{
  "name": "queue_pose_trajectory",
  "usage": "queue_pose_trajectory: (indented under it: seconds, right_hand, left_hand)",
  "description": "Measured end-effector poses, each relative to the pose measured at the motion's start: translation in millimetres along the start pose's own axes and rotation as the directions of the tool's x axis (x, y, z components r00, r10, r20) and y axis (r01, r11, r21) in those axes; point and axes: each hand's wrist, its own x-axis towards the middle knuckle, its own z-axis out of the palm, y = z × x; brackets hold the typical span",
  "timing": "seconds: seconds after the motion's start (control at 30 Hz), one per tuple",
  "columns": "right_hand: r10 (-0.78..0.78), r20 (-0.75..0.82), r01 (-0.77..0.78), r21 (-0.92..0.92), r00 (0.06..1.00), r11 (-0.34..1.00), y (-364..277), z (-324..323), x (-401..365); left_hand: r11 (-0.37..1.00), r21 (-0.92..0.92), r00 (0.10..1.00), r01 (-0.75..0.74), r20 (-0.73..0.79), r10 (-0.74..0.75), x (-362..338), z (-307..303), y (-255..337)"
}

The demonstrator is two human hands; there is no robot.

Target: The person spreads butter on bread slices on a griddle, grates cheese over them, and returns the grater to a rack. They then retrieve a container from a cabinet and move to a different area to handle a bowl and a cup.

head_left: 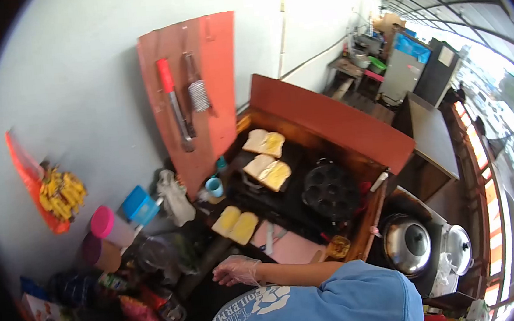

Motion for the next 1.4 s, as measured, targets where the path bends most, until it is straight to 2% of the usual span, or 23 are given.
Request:
queue_pose_trajectory:
  seconds: [0.1, 0.17, 0.23, 0.33, 0.37, 0.5, 0.53, 0.57, 0.67, 0.73, 0.77, 0.8, 0.83, 0.87, 0.9, 0.93, 0.97, 1.03, 1.17, 1.23, 1.27, 1.33, 1.4]
  right_hand:
    - [-0.124, -0.09, 0.128, 0.046, 0.988, 0.991, -4.6, -39.6, -36.7]
    - [-0.22, -0.171, 0.239, 0.102, 0.96, 0.966, -3.6, -63.0, -61.1]
    - [-0.2, -0.228, 0.24, 0.167, 0.953, 0.956, 4.5, -85.3, -76.3]
    - [-0.231, -0.322, 0.324, 0.275, 0.918, 0.905, 17.3, -109.2, -100.1]
    - [-0.242, -0.363, 0.357, 0.296, 0.9, 0.886, 18.1, -114.6, -107.5]
    - [-0.209, -0.415, 0.405, 0.47, 0.886, 0.784, 13.2, -130.3, -109.5]
    - [-0.224, -0.411, 0.423, 0.496, 0.884, 0.759, 12.5, -131.8, -105.5]
    - [-0.266, -0.377, 0.425, 0.445, 0.887, 0.788, 19.2, -141.7, -95.5]
    - [-0.258, -0.358, 0.411, 0.464, 0.897, 0.785, 3.9, -133.3, -80.4]
    - [-0.226, -0.333, 0.371, 0.48, 0.915, 0.795, -13.5, -125.0, -65.7]
    - [-0.235, -0.338, 0.375, 0.446, 0.911, 0.813, -19.4, -122.5, -56.0]
    - [-0.236, -0.349, 0.375, 0.414, 0.907, 0.829, -22.1, -117.6, -48.3]
    - [-0.211, -0.341, 0.351, 0.426, 0.916, 0.834, -27.9, -112.6, -40.6]
    - [-0.208, -0.334, 0.342, 0.415, 0.919, 0.843, -35.4, -107.5, -32.0]
    - [-0.208, -0.326, 0.335, 0.404, 0.922, 0.851, -41.2, -104.2, -21.3]
    - [-0.198, -0.302, 0.311, 0.394, 0.933, 0.865, -45.0, -104.3, -8.2]
    - [-0.18, -0.296, 0.293, 0.402, 0.938, 0.867, -50.4, -101.4, 4.5]
    - [-0.194, -0.27, 0.287, 0.367, 0.943, 0.885, -61.1, -92.5, 26.0]
    - [-0.126, -0.263, 0.203, 0.293, 0.957, 0.934, -83.5, -74.0, 62.8]
    - [-0.115, -0.266, 0.191, 0.278, 0.957, 0.942, -90.2, -67.3, 77.2]
    - [-0.117, -0.275, 0.182, 0.222, 0.954, 0.958, -93.9, -64.0, 82.0]
    - [-0.123, -0.299, 0.181, 0.177, 0.946, 0.967, -95.6, -60.0, 90.5]
    - [-0.144, -0.306, 0.198, 0.154, 0.941, 0.968, -87.4, -63.0, 94.3]
  left_hand:
    - [0.911, -0.412, 0.965, -0.028, 0.227, 0.132, -38.9, 69.6, 63.9]
    - [0.892, -0.342, 0.795, 0.295, 0.606, -0.03, -39.8, 88.8, 168.3]
    - [0.77, -0.634, 0.684, 0.072, 0.593, 0.424, -64.0, 112.5, 206.1]
    - [0.52, -0.836, 0.461, 0.175, 0.537, 0.707, -82.0, 141.5, 265.3]
    - [0.432, -0.87, 0.376, 0.237, 0.493, 0.785, -95.6, 153.0, 274.7]
    - [0.303, -0.931, 0.166, 0.205, 0.338, 0.926, -147.2, 209.9, 292.2]
    - [0.303, -0.909, 0.129, 0.287, 0.351, 0.928, -169.0, 230.2, 293.0]
    - [0.393, -0.849, 0.039, 0.354, 0.433, 0.9, -179.2, 242.5, 299.3]
    - [0.589, -0.603, -0.099, 0.538, 0.649, 0.754, -240.8, 274.8, 300.7]
    - [0.657, -0.287, -0.158, 0.697, 0.832, 0.531, -287.8, 285.1, 298.2]
    - [0.625, -0.097, -0.192, 0.775, 0.906, 0.378, -314.5, 291.0, 295.4]
    - [0.44, 0.352, -0.461, 0.826, 0.871, 0.169, -311.5, 292.8, 301.4]
    - [0.444, 0.375, -0.481, 0.814, 0.864, 0.15, -310.8, 299.7, 292.9]
    - [0.109, 0.567, -0.573, 0.817, 0.819, 0.039, -310.5, 306.3, 283.0]
    - [-0.254, 0.643, -0.672, 0.722, 0.74, -0.038, -309.3, 313.0, 272.8]
    - [-0.378, 0.608, -0.678, 0.698, 0.731, -0.076, -295.1, 320.5, 266.2]
    - [-0.379, 0.615, -0.689, 0.691, 0.719, -0.089, -298.9, 336.2, 252.5]
    - [-0.64, 0.434, -0.686, 0.634, 0.697, -0.208, -306.7, 369.4, 220.6]
    - [-0.687, 0.412, -0.66, 0.598, 0.739, -0.132, -290.8, 404.9, 191.1]
    - [-0.716, 0.326, -0.574, 0.617, 0.809, -0.126, -299.1, 411.9, 186.2]
    - [-0.713, 0.336, -0.577, 0.615, 0.809, -0.116, -307.4, 417.2, 183.3]
    - [-0.752, 0.242, -0.623, 0.612, 0.734, -0.271, -326.9, 426.3, 179.9]
    - [-0.729, 0.256, -0.601, 0.635, 0.757, -0.257, -331.1, 423.3, 173.6]
